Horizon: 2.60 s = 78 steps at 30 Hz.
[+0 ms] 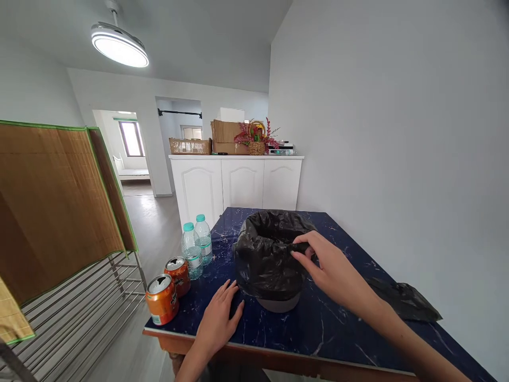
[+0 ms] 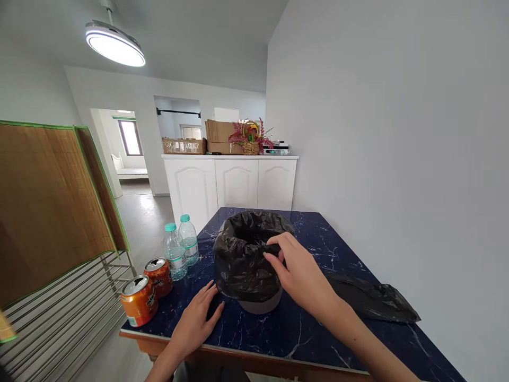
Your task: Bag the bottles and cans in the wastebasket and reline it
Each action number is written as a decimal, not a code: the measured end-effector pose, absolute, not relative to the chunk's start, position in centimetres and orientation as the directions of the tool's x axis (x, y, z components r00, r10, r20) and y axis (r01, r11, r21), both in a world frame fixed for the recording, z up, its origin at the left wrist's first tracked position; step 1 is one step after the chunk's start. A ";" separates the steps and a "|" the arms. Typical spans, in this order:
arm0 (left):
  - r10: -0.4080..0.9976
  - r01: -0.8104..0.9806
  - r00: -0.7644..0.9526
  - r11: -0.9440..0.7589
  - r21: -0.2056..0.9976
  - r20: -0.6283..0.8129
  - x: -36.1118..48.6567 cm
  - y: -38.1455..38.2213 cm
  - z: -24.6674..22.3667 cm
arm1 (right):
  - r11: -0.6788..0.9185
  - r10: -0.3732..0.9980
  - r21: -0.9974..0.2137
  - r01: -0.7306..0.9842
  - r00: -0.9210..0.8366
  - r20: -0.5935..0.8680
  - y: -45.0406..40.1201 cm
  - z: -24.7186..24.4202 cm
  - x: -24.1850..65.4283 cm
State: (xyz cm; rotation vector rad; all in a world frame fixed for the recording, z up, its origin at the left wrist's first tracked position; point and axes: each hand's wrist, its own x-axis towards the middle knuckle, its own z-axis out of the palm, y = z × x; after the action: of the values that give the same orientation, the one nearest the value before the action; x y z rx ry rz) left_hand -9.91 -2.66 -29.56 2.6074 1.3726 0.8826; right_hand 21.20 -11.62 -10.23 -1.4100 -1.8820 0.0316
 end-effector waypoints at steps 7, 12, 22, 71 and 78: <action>0.768 0.713 0.423 -0.610 0.346 0.481 -9.8 -2.8 -29.2 | 0.410 0.831 -0.511 0.755 -0.079 0.551 -13.0 -11.0 20.6; 0.779 0.709 0.423 -0.603 0.366 0.463 -9.9 -3.2 -28.9 | 0.425 0.765 -0.568 0.705 0.057 0.642 -13.5 -13.9 21.2; 0.752 0.667 0.484 -0.648 0.367 0.448 -12.8 -6.3 -27.0 | 0.340 0.878 -0.886 0.316 0.230 0.419 -13.2 -21.9 25.4; 0.417 0.564 0.533 -0.824 0.058 0.736 -5.5 -6.2 3.6 | 0.217 0.970 -0.878 0.427 0.007 0.243 -11.9 -31.6 26.0; 0.542 0.510 0.670 -0.832 0.216 0.507 -3.5 -1.9 0.1 | 0.230 0.968 -0.883 0.409 -0.005 0.249 -11.7 -31.6 25.9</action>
State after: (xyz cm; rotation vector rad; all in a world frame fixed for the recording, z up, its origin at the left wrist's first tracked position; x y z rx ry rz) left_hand -3.51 -1.88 0.12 2.8191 0.8898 0.8848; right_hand 25.89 -11.69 -31.62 -1.3302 -1.5754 0.7585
